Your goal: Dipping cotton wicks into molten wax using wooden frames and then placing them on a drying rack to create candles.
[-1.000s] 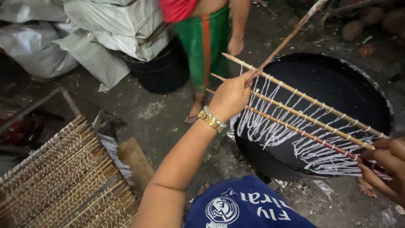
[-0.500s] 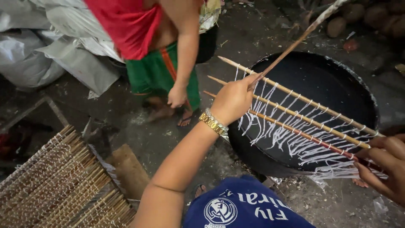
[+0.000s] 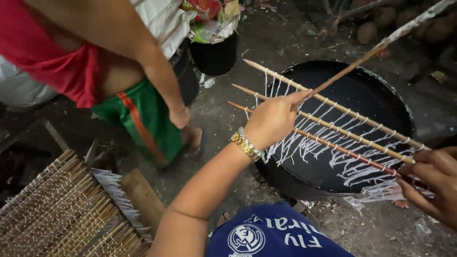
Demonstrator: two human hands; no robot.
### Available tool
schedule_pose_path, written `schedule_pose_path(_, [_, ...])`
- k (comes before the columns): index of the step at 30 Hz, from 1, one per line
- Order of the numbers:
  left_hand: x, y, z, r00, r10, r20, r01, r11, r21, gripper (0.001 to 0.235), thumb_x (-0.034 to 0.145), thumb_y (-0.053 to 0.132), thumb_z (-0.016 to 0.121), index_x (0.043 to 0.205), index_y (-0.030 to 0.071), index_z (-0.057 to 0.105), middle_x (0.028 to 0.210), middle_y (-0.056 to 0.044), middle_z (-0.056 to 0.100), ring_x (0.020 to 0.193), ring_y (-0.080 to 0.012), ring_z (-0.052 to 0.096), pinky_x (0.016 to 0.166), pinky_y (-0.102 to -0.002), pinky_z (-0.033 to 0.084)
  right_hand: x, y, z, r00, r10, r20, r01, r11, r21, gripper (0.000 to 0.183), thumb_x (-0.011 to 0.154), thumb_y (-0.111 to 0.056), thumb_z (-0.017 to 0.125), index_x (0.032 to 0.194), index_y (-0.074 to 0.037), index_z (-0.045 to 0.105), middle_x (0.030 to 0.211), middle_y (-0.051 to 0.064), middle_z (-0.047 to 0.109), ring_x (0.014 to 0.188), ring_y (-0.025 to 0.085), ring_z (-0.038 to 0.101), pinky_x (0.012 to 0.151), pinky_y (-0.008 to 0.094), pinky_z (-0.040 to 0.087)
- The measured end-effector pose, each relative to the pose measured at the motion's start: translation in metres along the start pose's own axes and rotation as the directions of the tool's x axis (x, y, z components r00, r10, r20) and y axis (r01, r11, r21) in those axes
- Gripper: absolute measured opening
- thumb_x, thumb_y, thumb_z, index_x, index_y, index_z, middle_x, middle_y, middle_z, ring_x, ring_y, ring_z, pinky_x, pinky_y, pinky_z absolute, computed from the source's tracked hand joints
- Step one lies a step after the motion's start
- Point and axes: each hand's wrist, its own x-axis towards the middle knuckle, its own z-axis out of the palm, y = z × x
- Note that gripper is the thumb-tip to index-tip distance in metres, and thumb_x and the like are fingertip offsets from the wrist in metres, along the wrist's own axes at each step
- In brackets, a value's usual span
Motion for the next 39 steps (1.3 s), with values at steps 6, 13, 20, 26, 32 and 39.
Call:
schedule_pose_path(6, [0.007, 0.004, 0.002, 0.999, 0.045, -0.007, -0.045, 0.999, -0.012, 0.048, 0.101, 0.012, 0.043, 0.147, 0.021, 0.054, 0.078, -0.006, 0.076, 0.042, -0.0182, 0.044, 0.035, -0.036, 0.027, -0.004, 0.004, 0.001, 1.0, 0.02, 0.005, -0.02, 0.999, -0.038, 0.026, 0.081, -0.049, 0.068, 0.097, -0.028, 0.073, 0.104, -0.004, 0.068, 0.102, 0.019, 0.069, 0.101, 0.037, 0.055])
schedule_pose_path(13, [0.01, 0.019, -0.005, 0.985, -0.077, 0.152, 0.13, 0.917, -0.378, 0.045, 0.104, 0.018, 0.04, 0.147, 0.017, 0.054, 0.06, 0.001, 0.047, 0.045, -0.0136, 0.035, 0.042, -0.033, 0.027, -0.002, -0.002, -0.011, 0.999, 0.005, -0.035, -0.005, 1.0, -0.009, 0.023, 0.083, -0.045, 0.068, 0.096, -0.027, 0.073, 0.099, -0.003, 0.067, 0.098, 0.019, 0.069, 0.102, 0.04, 0.053])
schedule_pose_path(20, [0.016, 0.03, 0.003, 0.993, 0.003, 0.121, 0.009, 0.995, -0.098, 0.049, 0.1, 0.015, 0.041, 0.149, 0.015, 0.052, 0.054, -0.004, 0.057, 0.04, -0.0171, 0.041, 0.037, -0.036, 0.027, -0.005, 0.002, -0.009, 0.994, -0.023, -0.109, 0.02, 0.999, -0.034, 0.025, 0.083, -0.048, 0.068, 0.098, -0.029, 0.073, 0.103, -0.006, 0.068, 0.106, 0.022, 0.068, 0.106, 0.04, 0.046])
schedule_pose_path(26, [0.008, 0.044, 0.001, 0.986, 0.075, 0.146, -0.047, 0.981, -0.187, 0.057, 0.097, 0.013, 0.039, 0.153, 0.016, 0.046, 0.072, -0.008, 0.067, 0.051, -0.0236, 0.053, 0.047, -0.039, 0.034, -0.002, -0.001, -0.025, 0.996, -0.043, -0.072, 0.036, 0.994, -0.1, 0.022, 0.088, -0.048, 0.064, 0.098, -0.03, 0.071, 0.101, -0.005, 0.067, 0.106, 0.024, 0.065, 0.102, 0.041, 0.047])
schedule_pose_path(32, [0.002, 0.055, 0.019, 0.965, 0.203, 0.167, -0.181, 0.974, -0.137, 0.049, 0.096, 0.008, 0.042, 0.144, 0.008, 0.056, 0.063, -0.006, 0.067, 0.041, -0.0181, 0.047, 0.035, -0.034, 0.032, 0.001, -0.008, -0.033, 0.989, 0.011, -0.144, -0.033, 0.989, -0.147, 0.023, 0.087, -0.053, 0.065, 0.099, -0.034, 0.072, 0.105, -0.008, 0.069, 0.11, 0.026, 0.063, 0.087, 0.04, 0.052])
schedule_pose_path(39, [0.011, 0.044, 0.033, 0.973, 0.152, 0.171, -0.141, 0.987, -0.073, 0.052, 0.095, 0.006, 0.043, 0.145, 0.006, 0.053, 0.055, -0.001, 0.057, 0.038, -0.0139, 0.044, 0.03, -0.031, 0.033, -0.001, -0.014, -0.033, 0.99, 0.031, -0.14, -0.058, 0.98, -0.19, 0.023, 0.087, -0.054, 0.066, 0.096, -0.034, 0.072, 0.109, -0.009, 0.068, 0.111, 0.025, 0.062, 0.085, 0.039, 0.05])
